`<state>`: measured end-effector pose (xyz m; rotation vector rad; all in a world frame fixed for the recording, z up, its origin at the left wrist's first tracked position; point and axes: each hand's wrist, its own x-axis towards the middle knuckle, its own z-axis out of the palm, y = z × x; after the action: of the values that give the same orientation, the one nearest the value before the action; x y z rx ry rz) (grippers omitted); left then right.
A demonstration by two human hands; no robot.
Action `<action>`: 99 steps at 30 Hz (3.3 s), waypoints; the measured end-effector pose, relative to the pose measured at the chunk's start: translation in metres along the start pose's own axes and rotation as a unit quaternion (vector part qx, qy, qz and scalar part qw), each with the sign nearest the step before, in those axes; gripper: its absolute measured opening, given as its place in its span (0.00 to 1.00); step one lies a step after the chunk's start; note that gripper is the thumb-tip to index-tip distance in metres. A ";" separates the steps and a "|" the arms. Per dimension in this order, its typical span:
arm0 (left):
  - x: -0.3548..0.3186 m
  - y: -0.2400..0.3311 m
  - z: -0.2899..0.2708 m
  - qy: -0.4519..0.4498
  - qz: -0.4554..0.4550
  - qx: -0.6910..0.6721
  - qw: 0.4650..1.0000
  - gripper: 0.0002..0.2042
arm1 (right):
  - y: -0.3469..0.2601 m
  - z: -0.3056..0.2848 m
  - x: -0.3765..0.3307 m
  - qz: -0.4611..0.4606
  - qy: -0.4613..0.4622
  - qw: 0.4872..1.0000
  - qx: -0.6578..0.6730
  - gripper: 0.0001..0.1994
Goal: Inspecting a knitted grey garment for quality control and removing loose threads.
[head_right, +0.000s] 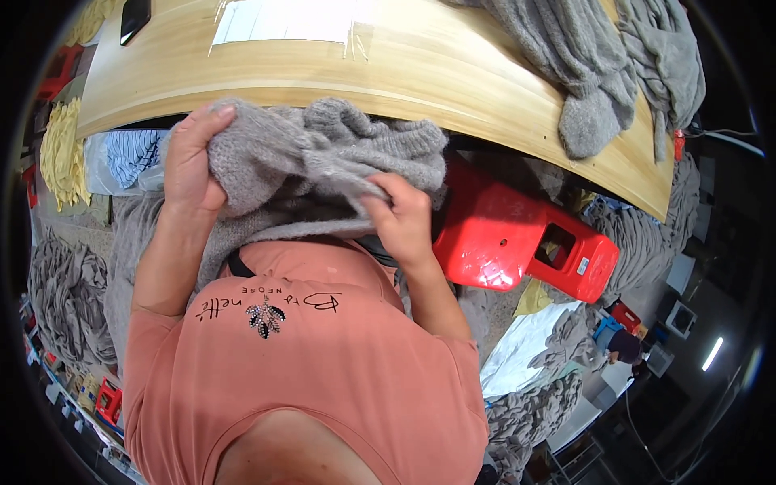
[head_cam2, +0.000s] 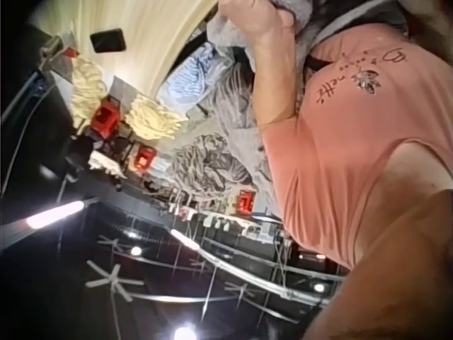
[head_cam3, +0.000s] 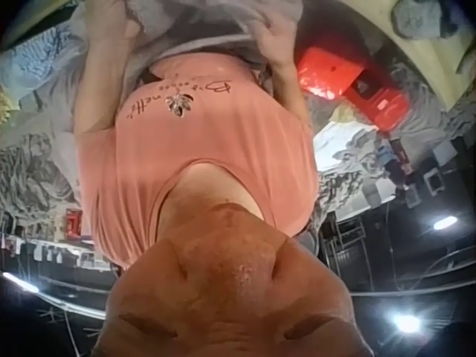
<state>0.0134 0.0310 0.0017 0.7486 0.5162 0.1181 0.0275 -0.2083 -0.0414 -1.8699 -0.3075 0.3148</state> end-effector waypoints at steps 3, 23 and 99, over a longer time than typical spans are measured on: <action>-0.005 -0.006 0.005 -0.012 -0.002 0.074 0.997 0.04 | -0.036 -0.012 -0.004 -0.231 0.038 0.956 -0.178 0.10; -0.011 -0.025 -0.002 -0.141 -0.125 0.117 0.975 0.04 | -0.044 0.038 0.028 -0.513 0.016 0.832 -0.211 0.14; -0.038 -0.026 0.016 -0.062 0.378 0.542 0.748 0.09 | -0.019 0.042 0.085 -0.380 -0.134 0.899 0.172 0.19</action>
<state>-0.0140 -0.0086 0.0096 2.0943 0.0616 0.5490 0.0901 -0.1345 -0.0419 -1.2345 -1.0628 0.0719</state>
